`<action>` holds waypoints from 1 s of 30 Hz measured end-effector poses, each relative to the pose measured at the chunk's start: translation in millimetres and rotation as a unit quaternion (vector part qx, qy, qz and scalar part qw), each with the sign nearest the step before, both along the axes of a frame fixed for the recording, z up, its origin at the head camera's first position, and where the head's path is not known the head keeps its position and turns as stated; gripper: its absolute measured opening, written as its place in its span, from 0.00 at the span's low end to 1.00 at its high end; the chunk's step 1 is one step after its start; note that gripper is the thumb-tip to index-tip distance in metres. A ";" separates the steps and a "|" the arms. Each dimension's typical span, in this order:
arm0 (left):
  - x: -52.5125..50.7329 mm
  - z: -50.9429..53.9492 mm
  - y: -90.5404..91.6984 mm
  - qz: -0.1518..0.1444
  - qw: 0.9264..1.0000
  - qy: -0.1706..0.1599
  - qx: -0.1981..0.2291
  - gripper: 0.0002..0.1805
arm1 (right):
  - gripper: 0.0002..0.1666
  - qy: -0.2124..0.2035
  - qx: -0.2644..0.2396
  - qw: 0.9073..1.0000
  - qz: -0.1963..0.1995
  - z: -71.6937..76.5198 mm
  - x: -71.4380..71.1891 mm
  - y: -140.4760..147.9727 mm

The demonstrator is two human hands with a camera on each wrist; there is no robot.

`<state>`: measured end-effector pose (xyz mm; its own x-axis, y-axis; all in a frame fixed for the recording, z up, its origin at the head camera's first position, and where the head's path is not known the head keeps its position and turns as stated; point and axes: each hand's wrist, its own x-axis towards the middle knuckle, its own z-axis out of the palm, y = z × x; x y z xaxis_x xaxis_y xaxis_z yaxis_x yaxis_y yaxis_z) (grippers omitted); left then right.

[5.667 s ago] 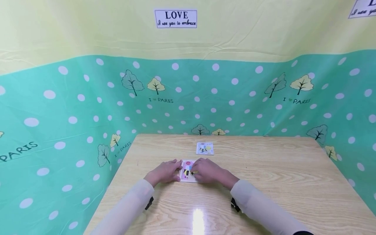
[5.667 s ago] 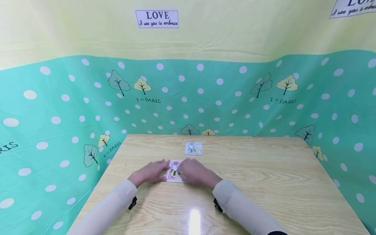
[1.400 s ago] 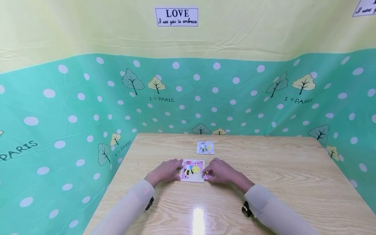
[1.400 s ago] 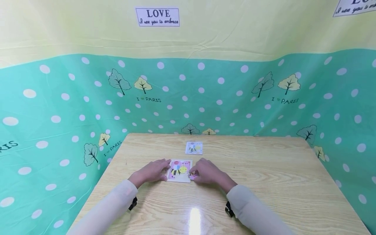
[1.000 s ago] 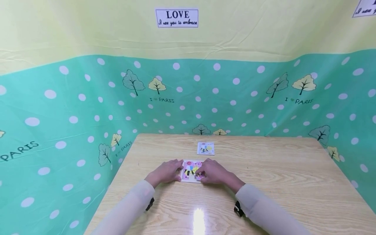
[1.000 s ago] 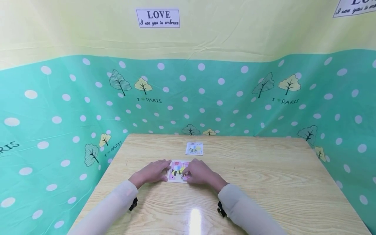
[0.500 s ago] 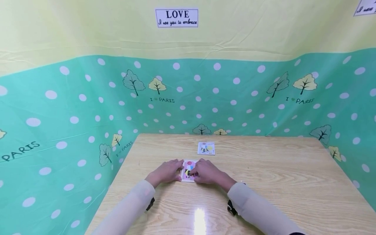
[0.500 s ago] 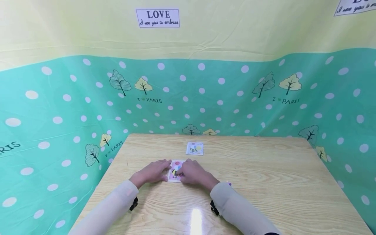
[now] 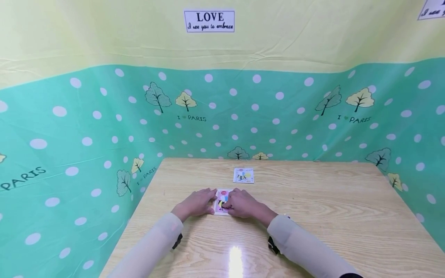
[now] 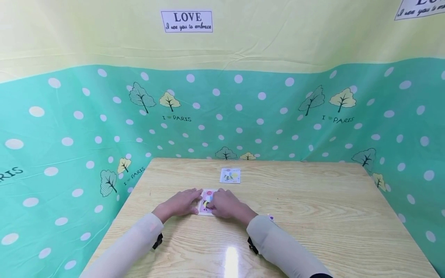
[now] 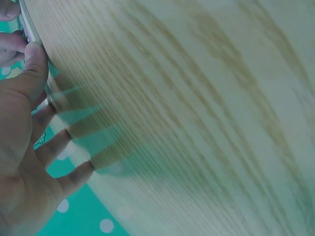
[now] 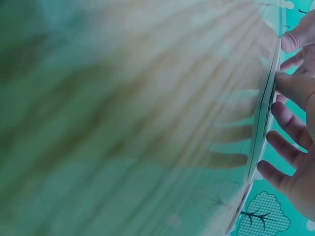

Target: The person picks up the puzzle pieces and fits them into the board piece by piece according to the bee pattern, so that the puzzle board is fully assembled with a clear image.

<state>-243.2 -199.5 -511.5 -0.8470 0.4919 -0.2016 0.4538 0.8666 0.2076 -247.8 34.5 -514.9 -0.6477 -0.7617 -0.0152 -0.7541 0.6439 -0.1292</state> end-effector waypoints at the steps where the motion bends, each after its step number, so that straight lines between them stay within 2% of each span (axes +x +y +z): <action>1: -0.2 0.0 -0.1 0.001 1.000 0.000 0.001 0.48 | 0.17 0.002 0.001 1.000 0.001 0.1 0.3 0.1; 10: -3.1 -7.9 -1.4 -0.003 1.000 0.007 -0.005 0.47 | 0.08 0.020 -0.006 1.000 0.018 1.8 2.4 4.9; 18: -2.4 -5.0 -1.1 0.000 1.000 0.010 -0.011 0.49 | 0.10 -0.017 -0.033 0.999 0.000 9.0 2.5 13.4; 30: -1.7 -3.8 -0.3 0.005 1.000 -0.003 -0.001 0.48 | 0.12 -0.032 -0.057 0.998 -0.015 19.8 2.4 45.9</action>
<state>-245.0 -199.7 -515.3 -0.8504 0.4835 -0.2075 0.4444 0.8712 0.2087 -245.4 80.3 -495.0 -0.6705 -0.7414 0.0276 -0.7226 0.6442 -0.2507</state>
